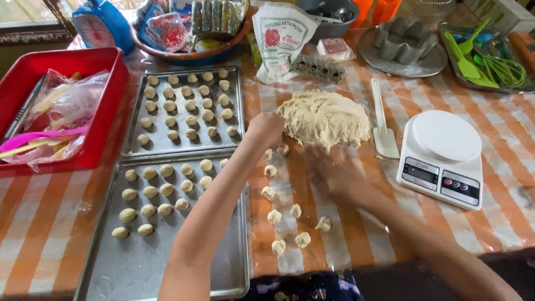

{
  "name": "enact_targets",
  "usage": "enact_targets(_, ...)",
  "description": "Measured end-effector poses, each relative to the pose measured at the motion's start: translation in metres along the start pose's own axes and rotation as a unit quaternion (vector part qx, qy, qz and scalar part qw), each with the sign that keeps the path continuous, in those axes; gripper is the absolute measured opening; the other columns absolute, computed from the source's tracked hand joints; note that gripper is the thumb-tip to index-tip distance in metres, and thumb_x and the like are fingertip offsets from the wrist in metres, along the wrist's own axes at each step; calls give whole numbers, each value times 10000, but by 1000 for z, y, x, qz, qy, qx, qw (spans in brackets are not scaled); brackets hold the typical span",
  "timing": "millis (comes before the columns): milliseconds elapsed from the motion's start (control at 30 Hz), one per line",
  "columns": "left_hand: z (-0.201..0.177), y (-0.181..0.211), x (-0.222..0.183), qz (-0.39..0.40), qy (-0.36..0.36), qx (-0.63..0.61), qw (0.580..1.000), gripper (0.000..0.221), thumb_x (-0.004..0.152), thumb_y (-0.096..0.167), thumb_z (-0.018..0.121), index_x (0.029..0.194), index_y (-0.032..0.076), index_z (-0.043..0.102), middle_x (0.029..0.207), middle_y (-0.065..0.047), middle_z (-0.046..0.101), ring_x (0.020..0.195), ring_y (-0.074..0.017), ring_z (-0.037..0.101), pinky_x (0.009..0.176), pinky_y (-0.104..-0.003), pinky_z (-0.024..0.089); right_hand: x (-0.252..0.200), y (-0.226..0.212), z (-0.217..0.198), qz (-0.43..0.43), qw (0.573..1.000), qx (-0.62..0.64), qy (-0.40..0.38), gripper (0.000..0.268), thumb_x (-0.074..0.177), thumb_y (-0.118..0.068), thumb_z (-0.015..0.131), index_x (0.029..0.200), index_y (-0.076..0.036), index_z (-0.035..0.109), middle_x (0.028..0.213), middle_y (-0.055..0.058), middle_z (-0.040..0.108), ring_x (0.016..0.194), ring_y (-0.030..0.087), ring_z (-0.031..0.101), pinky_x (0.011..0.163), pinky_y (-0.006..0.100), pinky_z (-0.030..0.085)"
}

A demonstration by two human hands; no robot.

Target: Rounding small portions of dough into balls and arranging them on baking trays.

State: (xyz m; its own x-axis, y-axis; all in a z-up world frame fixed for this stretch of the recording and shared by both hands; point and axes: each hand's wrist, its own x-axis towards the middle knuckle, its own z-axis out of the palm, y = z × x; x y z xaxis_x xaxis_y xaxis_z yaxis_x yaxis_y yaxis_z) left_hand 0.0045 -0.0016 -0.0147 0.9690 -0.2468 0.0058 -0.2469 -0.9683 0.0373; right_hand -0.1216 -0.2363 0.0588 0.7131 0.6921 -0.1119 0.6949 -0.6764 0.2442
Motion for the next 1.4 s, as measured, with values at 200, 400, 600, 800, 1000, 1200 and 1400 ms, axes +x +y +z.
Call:
enact_targets(200, -1, -4, -1, 7, -49, -15, 999, 311, 814, 201, 725, 1017, -28, 779, 980, -221, 761, 960, -443, 744, 750, -557, 630, -40, 17, 5, -34, 995, 74, -56, 606, 1020, -344, 299, 1604, -214, 204, 1697, -37, 115, 1516, 252, 157, 1164, 711, 57)
enact_targets(400, 3, -3, 2, -10, -10, -15, 1000, 217, 801, 127, 679, 937, -3, 787, 890, -197, 756, 881, -436, 757, 681, -563, 626, 13, 12, 9, 44, 997, 61, -4, 654, 1029, -531, 134, 1628, -272, 99, 1711, -38, 75, 1549, 191, 117, 1109, 749, 127)
enact_targets(600, -6, -5, -11, 5, -16, -30, 999, 326, 782, 215, 663, 991, -5, 781, 950, -235, 759, 907, -460, 747, 729, -573, 625, -33, -7, -35, -21, 952, 298, -63, 679, 998, -497, 295, 1621, -252, 181, 1698, -64, 164, 1521, 166, 181, 1192, 639, -24)
enact_targets(800, 4, -14, 1, -12, -28, -16, 999, 279, 811, 185, 647, 991, 21, 785, 960, -201, 759, 923, -449, 744, 731, -592, 615, 21, 23, 43, 76, 971, 198, 108, 633, 1076, -429, 169, 1645, -182, 43, 1718, 36, 5, 1562, 234, 14, 1157, 665, -69)
enact_targets(1000, -119, 107, -118, 77, 19, -128, 989, 322, 890, 65, 422, 969, 57, 735, 897, -168, 764, 832, -428, 756, 678, -570, 607, 1, 56, -2, 142, 763, 487, 399, 596, 1105, -364, 229, 1482, 39, 456, 1520, 283, 428, 1431, 434, 371, 1191, 532, 244)
enact_targets(1200, -24, 157, -109, 302, 144, -13, 942, 168, 857, 6, 626, 827, 105, 758, 809, -98, 735, 740, -316, 730, 554, -362, 588, -2, 77, 19, 177, 795, 410, 411, 494, 1123, -403, 281, 1367, -109, 594, 1398, 89, 514, 1357, 303, 476, 1159, 447, 328)
enact_targets(1400, -9, 133, -86, 300, 88, 68, 947, 76, 945, 176, 613, 966, 178, 686, 831, 1, 713, 755, -233, 742, 625, -328, 559, 6, 78, 27, 101, 798, 393, 446, 354, 1124, -219, 399, 1265, -43, 672, 1269, 166, 590, 1240, 418, 555, 1041, 498, 445)
